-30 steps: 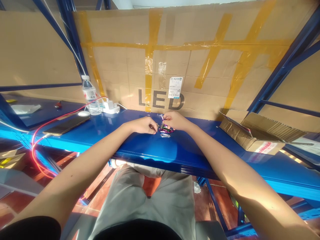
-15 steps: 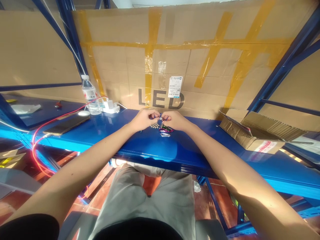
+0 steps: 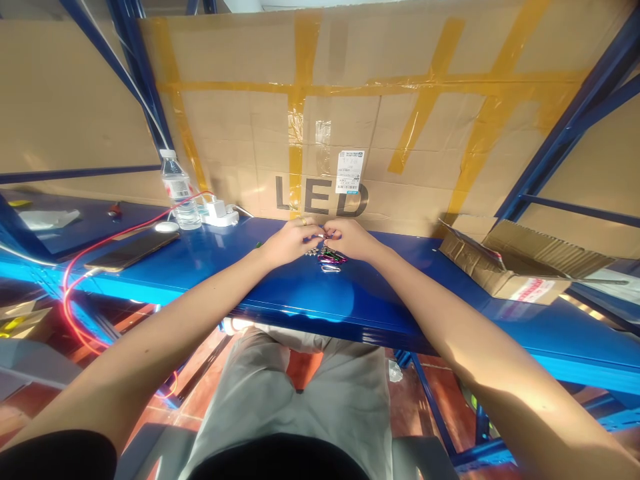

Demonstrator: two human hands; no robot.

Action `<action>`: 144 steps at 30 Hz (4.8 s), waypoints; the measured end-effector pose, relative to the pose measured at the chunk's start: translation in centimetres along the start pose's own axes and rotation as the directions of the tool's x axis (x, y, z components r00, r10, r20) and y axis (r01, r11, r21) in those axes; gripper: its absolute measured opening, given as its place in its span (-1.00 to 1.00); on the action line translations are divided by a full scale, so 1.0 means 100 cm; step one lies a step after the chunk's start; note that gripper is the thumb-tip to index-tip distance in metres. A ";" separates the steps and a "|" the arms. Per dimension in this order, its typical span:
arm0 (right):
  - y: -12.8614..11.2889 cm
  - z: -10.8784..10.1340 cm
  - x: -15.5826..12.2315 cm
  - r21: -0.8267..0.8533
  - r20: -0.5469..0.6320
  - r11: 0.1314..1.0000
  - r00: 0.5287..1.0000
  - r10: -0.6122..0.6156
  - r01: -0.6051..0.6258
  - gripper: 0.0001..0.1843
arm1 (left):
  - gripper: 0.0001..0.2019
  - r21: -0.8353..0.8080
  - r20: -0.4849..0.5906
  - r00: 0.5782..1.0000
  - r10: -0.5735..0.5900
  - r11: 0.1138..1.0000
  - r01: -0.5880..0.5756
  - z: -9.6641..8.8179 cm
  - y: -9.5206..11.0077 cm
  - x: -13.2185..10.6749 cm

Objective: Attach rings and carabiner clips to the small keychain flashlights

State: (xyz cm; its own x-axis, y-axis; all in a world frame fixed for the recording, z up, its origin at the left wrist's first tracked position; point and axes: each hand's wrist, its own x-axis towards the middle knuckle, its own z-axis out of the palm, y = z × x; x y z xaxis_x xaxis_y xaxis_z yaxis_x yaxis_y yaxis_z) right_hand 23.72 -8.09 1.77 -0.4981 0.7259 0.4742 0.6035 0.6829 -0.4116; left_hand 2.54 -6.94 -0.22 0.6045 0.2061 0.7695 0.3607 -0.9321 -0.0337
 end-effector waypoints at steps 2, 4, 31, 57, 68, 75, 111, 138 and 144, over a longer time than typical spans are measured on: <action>0.000 0.000 0.000 0.000 -0.012 1.000 1.000 -0.004 0.004 -0.99 | -0.81 0.029 -0.004 1.000 0.013 1.000 -0.013 0.002 -0.001 -0.001; 0.000 0.000 0.000 0.017 -0.020 1.000 1.000 -0.008 0.008 -0.99 | -0.81 0.048 -0.011 1.000 0.027 0.998 -0.027 0.003 -0.002 -0.002; 0.002 -0.005 -0.002 -0.064 0.011 0.992 0.994 -0.106 0.106 -0.92 | -0.90 0.042 0.090 0.990 -0.107 0.994 0.103 -0.002 0.007 -0.002; 0.000 -0.006 -0.003 0.112 0.050 0.994 0.999 -0.007 0.001 -0.82 | -0.94 -0.130 0.157 0.944 -0.289 0.942 0.310 -0.004 0.003 -0.002; -0.024 0.002 -0.010 0.040 0.278 0.996 0.959 0.060 -0.074 -0.86 | -0.90 -0.199 0.500 0.840 -0.211 0.916 0.349 -0.016 -0.001 -0.007; -0.018 -0.003 -0.007 0.071 0.220 0.993 0.973 0.072 -0.090 -0.90 | -0.82 -0.185 0.483 0.847 -0.220 0.920 0.344 -0.015 -0.004 -0.009; -0.008 -0.019 -0.007 0.158 0.240 0.973 0.963 0.127 -0.168 -0.87 | -0.79 -0.069 0.555 0.777 -0.299 0.914 0.401 -0.019 0.007 -0.002; 0.006 -0.016 -0.003 0.238 0.237 0.963 0.969 0.071 -0.128 -0.91 | -0.86 -0.225 0.509 0.777 -0.369 0.815 0.534 -0.012 0.000 -0.004; 0.000 -0.020 -0.003 0.363 0.245 0.897 0.954 0.171 -0.254 -0.86 | -0.85 -0.357 0.315 0.837 -0.448 0.761 0.542 -0.009 -0.001 -0.002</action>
State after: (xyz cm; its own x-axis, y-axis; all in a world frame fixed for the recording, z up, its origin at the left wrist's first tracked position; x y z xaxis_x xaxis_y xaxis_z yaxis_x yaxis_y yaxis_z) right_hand 25.11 -8.50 3.21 -0.5244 0.8297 0.1916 0.4418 0.4575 -0.7717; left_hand 1.74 -7.17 0.26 0.5679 0.6837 0.4582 0.3485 -0.7041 0.6187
